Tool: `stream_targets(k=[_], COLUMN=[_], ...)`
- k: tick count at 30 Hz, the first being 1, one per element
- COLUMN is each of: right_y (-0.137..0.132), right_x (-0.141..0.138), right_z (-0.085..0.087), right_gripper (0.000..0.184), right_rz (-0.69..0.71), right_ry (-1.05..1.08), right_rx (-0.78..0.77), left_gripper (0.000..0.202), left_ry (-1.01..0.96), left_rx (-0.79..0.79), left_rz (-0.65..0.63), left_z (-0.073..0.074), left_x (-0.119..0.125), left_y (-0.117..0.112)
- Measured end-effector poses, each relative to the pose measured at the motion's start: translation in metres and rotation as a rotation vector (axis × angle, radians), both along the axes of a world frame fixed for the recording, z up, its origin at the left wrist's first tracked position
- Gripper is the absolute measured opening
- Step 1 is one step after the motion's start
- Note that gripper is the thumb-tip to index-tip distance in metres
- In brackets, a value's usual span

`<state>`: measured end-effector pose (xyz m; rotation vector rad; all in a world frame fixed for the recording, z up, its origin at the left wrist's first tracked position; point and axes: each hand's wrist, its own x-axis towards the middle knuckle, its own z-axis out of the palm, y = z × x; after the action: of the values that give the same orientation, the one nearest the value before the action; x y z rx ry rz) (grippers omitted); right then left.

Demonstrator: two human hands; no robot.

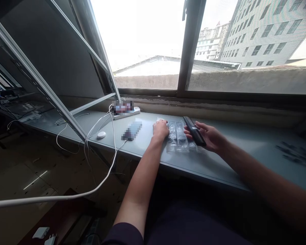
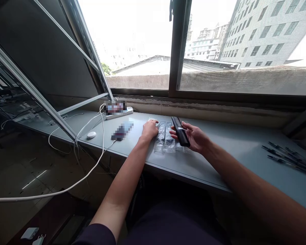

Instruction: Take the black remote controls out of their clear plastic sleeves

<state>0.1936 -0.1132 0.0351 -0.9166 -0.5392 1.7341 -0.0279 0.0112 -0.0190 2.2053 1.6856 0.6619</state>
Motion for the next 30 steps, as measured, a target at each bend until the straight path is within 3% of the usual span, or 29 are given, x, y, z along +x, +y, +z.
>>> stream_targets(k=[6, 10, 17, 20, 24, 30], right_y=[-0.003, -0.003, 0.005, 0.008, 0.01, 0.007], right_x=[-0.002, 0.0, 0.004, 0.008, 0.008, 0.0], right_z=[-0.002, -0.004, -0.01, -0.016, -0.025, -0.031], right_gripper=[0.036, 0.035, 0.019, 0.009, 0.031, 0.049], right_rz=[0.101, 0.132, -0.05, -0.054, -0.072, -0.215], right_ry=[0.064, 0.137, -0.054, -0.124, -0.259, -0.512], right_rx=[0.051, 0.054, 0.112, 0.148, 0.284, 0.592], left_gripper=[0.047, 0.045, 0.039, 0.038, 0.036, 0.034], left_ry=[0.089, 0.029, -0.094, -0.114, -0.124, -0.14], left_rx=[-0.025, 0.053, 0.242, 0.285, 0.289, 0.287], left_rz=[0.022, 0.036, -0.052, -0.083, -0.081, -0.085], left_z=[0.003, 0.004, 0.003, 0.002, 0.002, 0.001], left_x=[0.001, 0.003, 0.008, 0.01, 0.01, 0.01], left_y=[-0.001, -0.004, 0.0, 0.001, 0.0, 0.002])
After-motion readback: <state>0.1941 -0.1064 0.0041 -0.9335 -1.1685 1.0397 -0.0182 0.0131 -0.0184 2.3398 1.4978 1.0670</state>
